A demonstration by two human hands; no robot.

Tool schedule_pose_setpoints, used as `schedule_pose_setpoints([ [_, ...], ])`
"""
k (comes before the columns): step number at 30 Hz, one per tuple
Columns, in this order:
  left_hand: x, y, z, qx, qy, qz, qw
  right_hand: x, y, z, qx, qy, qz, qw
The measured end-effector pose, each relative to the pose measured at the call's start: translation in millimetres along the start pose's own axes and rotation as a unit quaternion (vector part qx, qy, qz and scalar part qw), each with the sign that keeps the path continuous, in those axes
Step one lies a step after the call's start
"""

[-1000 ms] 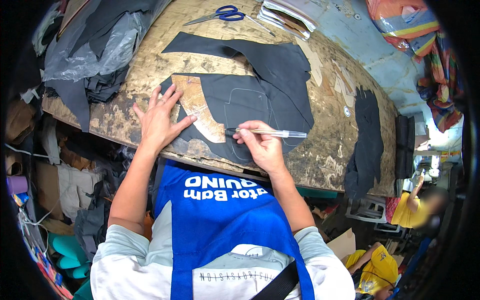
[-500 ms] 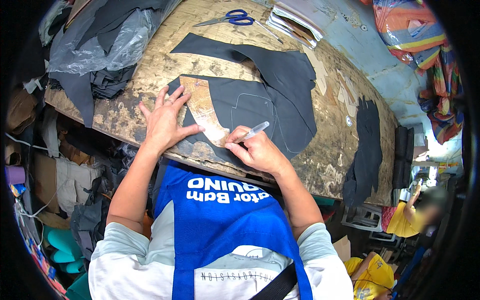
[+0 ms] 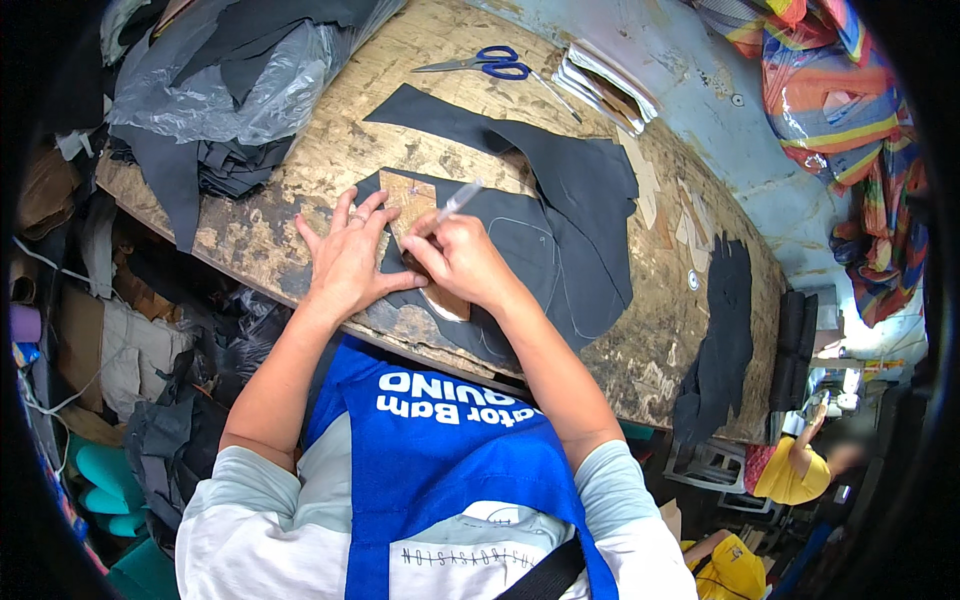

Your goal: The person uses a white marker and a wooden pattern piece to trace outlines onto a large piece of dark fabric laid on a worktable. The person repositions the pattern and fabric several times to mark multiple sections.

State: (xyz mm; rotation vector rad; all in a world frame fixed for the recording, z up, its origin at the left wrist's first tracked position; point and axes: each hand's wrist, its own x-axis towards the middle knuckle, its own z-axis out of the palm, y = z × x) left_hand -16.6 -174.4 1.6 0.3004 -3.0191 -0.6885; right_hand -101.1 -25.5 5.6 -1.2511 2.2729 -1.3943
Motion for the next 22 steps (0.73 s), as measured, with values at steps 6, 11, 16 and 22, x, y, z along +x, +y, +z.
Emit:
schedule_pose_setpoints([
  [6,-2,0,3,0.027,-0.002,-0.015,1.0,53,15,12,-0.01,0.056,-0.019,0.998],
  [11,-3,-1,3,0.035,-0.007,-0.002,0.999,81,25,18,-0.048,0.094,-0.001,0.994],
  [16,-5,-4,3,0.062,-0.034,0.043,0.997,87,30,29,-0.052,0.154,-0.004,0.987],
  [22,-4,-3,0,0.044,-0.041,0.039,0.997,81,26,28,0.004,0.132,0.048,0.99],
])
